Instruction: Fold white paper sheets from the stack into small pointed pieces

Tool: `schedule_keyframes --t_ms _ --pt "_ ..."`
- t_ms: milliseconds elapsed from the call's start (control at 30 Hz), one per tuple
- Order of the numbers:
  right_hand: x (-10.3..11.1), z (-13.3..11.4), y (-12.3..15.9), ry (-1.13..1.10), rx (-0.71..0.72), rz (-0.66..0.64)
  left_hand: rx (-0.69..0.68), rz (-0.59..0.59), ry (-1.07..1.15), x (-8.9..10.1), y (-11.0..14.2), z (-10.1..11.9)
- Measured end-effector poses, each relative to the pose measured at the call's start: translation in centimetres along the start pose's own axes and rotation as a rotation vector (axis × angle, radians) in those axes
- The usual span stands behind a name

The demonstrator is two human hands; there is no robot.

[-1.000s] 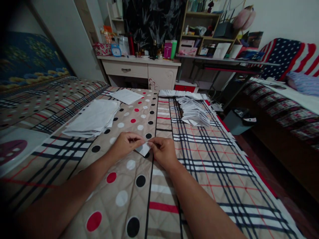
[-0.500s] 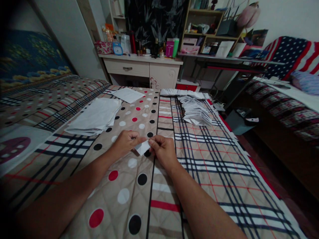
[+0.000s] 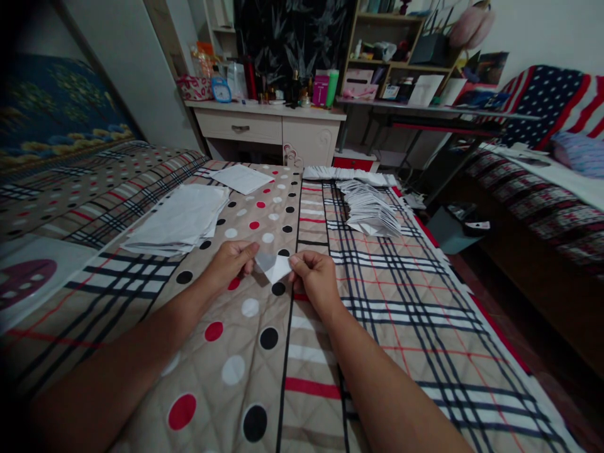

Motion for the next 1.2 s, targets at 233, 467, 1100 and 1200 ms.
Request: schedule_keyframes --t_ms 233,467,1100,1200 --pt "1.5 -2.4 0.8 0.270 0.251 0.189 -0.022 0.068 0.068 0.1 0.6 0.5" --pt "1.0 -4.5 1.8 0.491 0.460 0.220 -0.033 0.005 0.245 -1.1 0.6 0.6" --pt "0.4 -4.4 1.5 0.495 0.442 0.202 -0.082 0.026 0.228 -1.6 0.5 0.8" --pt "0.7 -3.7 1.3 0.439 0.387 0.197 -0.140 0.047 0.158 -1.2 0.5 1.5"
Point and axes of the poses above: each hand's wrist, its own y-axis away from the middle knuckle, its own x-axis out of the back of the hand, z = x × y, the point moved 10 cm from there along -y, towards the middle knuckle, and after that the axes turned 10 degrees about -z, right-handed, at the moved point
